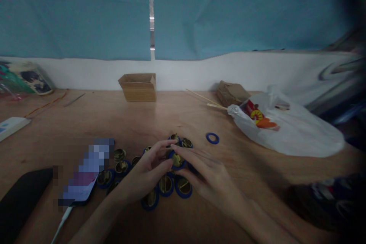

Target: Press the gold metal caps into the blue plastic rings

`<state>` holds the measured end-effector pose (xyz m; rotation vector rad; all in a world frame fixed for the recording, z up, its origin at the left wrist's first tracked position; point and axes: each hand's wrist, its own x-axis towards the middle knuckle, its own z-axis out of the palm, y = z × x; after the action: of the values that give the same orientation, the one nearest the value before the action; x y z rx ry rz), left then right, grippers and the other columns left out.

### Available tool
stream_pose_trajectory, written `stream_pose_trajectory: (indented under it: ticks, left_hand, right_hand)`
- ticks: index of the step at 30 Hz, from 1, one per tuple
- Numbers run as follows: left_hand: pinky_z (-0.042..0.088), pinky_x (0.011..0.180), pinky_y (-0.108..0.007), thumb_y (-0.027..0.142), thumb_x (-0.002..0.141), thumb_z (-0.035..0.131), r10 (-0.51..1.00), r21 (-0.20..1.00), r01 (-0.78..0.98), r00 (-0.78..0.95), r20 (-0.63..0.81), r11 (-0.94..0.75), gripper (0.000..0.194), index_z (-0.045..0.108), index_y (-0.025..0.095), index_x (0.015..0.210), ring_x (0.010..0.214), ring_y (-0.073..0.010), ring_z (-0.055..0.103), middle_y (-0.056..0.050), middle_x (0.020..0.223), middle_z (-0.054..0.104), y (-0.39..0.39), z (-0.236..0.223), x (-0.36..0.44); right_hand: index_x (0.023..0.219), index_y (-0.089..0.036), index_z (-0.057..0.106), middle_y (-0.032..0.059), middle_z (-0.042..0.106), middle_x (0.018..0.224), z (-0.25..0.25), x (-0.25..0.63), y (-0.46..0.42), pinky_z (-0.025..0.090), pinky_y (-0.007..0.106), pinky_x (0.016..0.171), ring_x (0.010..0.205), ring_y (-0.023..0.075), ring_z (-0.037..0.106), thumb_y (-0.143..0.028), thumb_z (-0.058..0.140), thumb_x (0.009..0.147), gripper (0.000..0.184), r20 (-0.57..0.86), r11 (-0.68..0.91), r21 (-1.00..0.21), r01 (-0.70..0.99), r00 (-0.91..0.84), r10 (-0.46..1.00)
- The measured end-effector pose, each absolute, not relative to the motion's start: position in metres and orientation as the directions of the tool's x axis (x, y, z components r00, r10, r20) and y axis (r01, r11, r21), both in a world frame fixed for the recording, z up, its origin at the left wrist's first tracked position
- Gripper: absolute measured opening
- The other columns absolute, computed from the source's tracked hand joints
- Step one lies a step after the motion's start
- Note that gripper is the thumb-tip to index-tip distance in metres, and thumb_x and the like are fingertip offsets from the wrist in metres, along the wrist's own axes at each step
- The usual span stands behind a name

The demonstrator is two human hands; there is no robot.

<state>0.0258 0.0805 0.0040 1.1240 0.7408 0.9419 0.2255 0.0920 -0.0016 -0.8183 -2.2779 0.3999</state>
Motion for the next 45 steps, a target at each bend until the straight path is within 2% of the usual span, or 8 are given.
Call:
stream_pose_trajectory:
  ticks: [7, 11, 18, 22, 26, 32, 38, 45]
  left_hand:
    - [0.044, 0.097, -0.034, 0.017, 0.091, 0.056, 0.895, 0.947, -0.269, 0.445, -0.041, 0.177, 0.040, 0.049, 0.025, 0.130, 0.120, -0.0228, 0.056, -0.008, 0.129, 0.061, 0.081, 0.005, 0.024]
    - [0.045, 0.095, -0.033, 0.016, 0.090, 0.057, 0.890, 0.935, -0.300, 0.455, -0.032, 0.188, 0.042, 0.050, 0.026, 0.130, 0.118, -0.0232, 0.058, -0.009, 0.128, 0.062, 0.081, 0.002, 0.024]
    - [0.046, 0.097, -0.035, 0.013, 0.088, 0.057, 0.882, 0.909, -0.357, 0.471, -0.023, 0.214, 0.044, 0.052, 0.027, 0.130, 0.116, -0.0228, 0.059, -0.008, 0.131, 0.060, 0.081, 0.001, 0.025]
    - [0.048, 0.094, -0.033, 0.013, 0.087, 0.058, 0.892, 0.900, -0.375, 0.451, -0.033, 0.223, 0.043, 0.052, 0.026, 0.128, 0.118, -0.0238, 0.059, -0.008, 0.128, 0.062, 0.081, 0.003, 0.028]
    - [0.049, 0.089, -0.027, 0.011, 0.086, 0.059, 0.899, 0.895, -0.384, 0.436, -0.043, 0.229, 0.044, 0.052, 0.026, 0.128, 0.115, -0.0220, 0.060, -0.008, 0.125, 0.064, 0.079, 0.005, 0.029]
    - [0.051, 0.085, -0.027, 0.014, 0.086, 0.061, 0.890, 0.863, -0.432, 0.454, -0.043, 0.262, 0.049, 0.048, 0.026, 0.132, 0.107, -0.0210, 0.064, -0.009, 0.119, 0.067, 0.078, 0.005, 0.027]
    - [0.051, 0.089, -0.034, 0.017, 0.085, 0.063, 0.899, 0.858, -0.450, 0.437, -0.029, 0.246, 0.050, 0.048, 0.025, 0.132, 0.107, -0.0242, 0.064, -0.010, 0.118, 0.067, 0.078, 0.002, 0.027]
    - [0.050, 0.090, -0.031, 0.016, 0.087, 0.062, 0.893, 0.860, -0.444, 0.448, -0.030, 0.252, 0.047, 0.050, 0.028, 0.130, 0.110, -0.0214, 0.062, -0.007, 0.121, 0.065, 0.077, 0.004, 0.027]
  right_hand:
    - [0.138, -0.034, 0.046, -0.0007, 0.063, 0.129, -0.003, 0.223, 0.094, 0.051, 0.032, 0.099, 0.114, 0.0183, 0.062, -0.015, 0.068, 0.084, 0.061, 0.454, 0.672, -0.614, 0.414, -0.511, 0.730]
    - [0.130, -0.033, 0.054, -0.0009, 0.066, 0.125, -0.001, 0.222, 0.094, 0.052, 0.033, 0.097, 0.109, 0.0188, 0.065, -0.014, 0.073, 0.079, 0.058, 0.420, 0.604, -0.703, 0.376, -0.465, 0.779]
    - [0.120, -0.033, 0.063, -0.0003, 0.066, 0.124, 0.004, 0.223, 0.098, 0.045, 0.041, 0.106, 0.119, 0.0213, 0.059, -0.018, 0.080, 0.072, 0.053, 0.317, 0.446, -0.870, 0.211, -0.453, 0.833]
    - [0.125, -0.033, 0.058, 0.0008, 0.060, 0.132, 0.007, 0.224, 0.098, 0.045, 0.039, 0.106, 0.126, 0.0199, 0.053, -0.018, 0.073, 0.079, 0.051, 0.255, 0.339, -0.937, 0.084, -0.500, 0.827]
    - [0.132, -0.032, 0.050, 0.0032, 0.052, 0.140, 0.011, 0.225, 0.096, 0.044, 0.038, 0.106, 0.131, 0.0185, 0.047, -0.019, 0.061, 0.089, 0.047, 0.218, 0.292, -0.955, 0.052, -0.546, 0.809]
    - [0.136, -0.030, 0.045, 0.0061, 0.051, 0.141, 0.016, 0.227, 0.093, 0.041, 0.043, 0.108, 0.133, 0.0212, 0.045, -0.017, 0.058, 0.090, 0.049, 0.240, 0.351, -0.933, 0.081, -0.587, 0.773]
    - [0.135, -0.030, 0.047, 0.0074, 0.055, 0.138, 0.014, 0.225, 0.092, 0.047, 0.046, 0.101, 0.124, 0.0236, 0.054, -0.015, 0.054, 0.090, 0.048, 0.200, 0.278, -0.960, 0.042, -0.593, 0.780]
    - [0.132, -0.030, 0.048, 0.0061, 0.057, 0.135, 0.010, 0.222, 0.094, 0.048, 0.044, 0.099, 0.121, 0.0223, 0.056, -0.013, 0.052, 0.087, 0.048, 0.174, 0.214, -0.977, -0.006, -0.603, 0.778]
